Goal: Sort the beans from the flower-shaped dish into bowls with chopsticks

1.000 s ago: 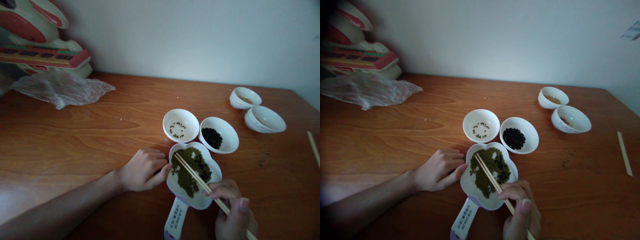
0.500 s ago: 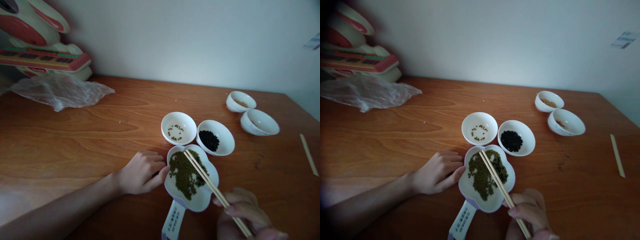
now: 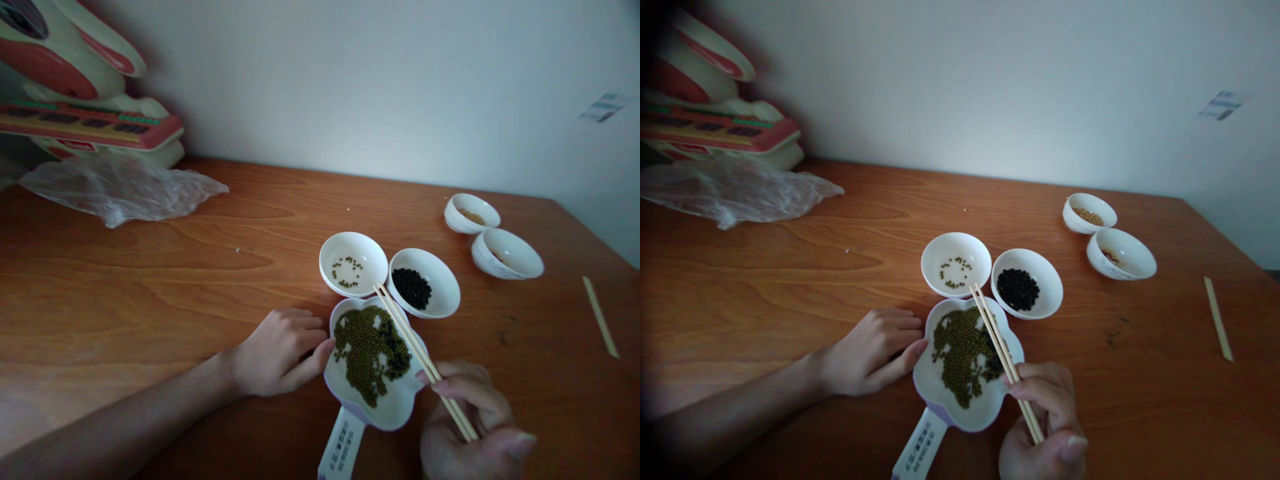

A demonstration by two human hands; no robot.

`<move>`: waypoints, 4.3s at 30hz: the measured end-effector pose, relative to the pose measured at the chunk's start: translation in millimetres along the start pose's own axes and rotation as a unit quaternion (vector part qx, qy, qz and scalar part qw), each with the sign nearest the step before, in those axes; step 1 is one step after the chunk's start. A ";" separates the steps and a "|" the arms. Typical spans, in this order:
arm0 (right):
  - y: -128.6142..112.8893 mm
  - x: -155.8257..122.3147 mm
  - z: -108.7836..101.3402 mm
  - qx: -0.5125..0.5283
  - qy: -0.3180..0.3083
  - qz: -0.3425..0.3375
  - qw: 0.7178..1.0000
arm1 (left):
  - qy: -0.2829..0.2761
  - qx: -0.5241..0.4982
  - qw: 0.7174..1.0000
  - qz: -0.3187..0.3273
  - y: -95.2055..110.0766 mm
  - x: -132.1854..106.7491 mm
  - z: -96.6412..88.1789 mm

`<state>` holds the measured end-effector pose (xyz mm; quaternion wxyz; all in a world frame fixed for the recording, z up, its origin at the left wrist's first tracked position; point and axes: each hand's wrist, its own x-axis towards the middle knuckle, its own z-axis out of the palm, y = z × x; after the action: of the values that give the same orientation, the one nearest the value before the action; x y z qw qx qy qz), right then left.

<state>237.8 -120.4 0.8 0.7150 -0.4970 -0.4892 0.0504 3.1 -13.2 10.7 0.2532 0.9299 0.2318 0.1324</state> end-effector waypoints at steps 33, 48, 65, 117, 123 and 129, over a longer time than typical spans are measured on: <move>-12.4 1.8 -10.2 0.018 -0.104 0.011 0.994 | 0.001 -0.001 1.000 -0.002 -0.6 -0.7 -1.3; -8.9 -1.5 -15.8 0.031 -0.135 0.109 0.984 | -0.001 -0.001 1.000 -0.002 0.4 -0.3 -1.8; -5.7 -0.7 -22.6 0.060 -0.122 0.076 0.988 | 0.010 0.002 1.000 0.005 -0.2 -0.4 -1.3; -10.8 -8.5 -5.2 -0.024 -0.121 0.061 0.990 | -0.003 -0.002 1.000 0.004 -0.7 -0.4 -0.3; -12.5 -6.0 -7.7 -0.021 -0.165 0.064 0.984 | -0.005 0.000 1.000 0.004 -1.6 -1.6 -0.2; -14.4 -5.2 -3.5 -0.020 -0.148 0.082 0.985 | -0.005 -0.002 1.000 0.002 -1.2 -0.5 -0.7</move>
<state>231.9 -132.8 8.2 0.6183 -0.5364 -0.5482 0.1719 2.0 -12.2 10.6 0.2560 0.9304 0.2285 0.1291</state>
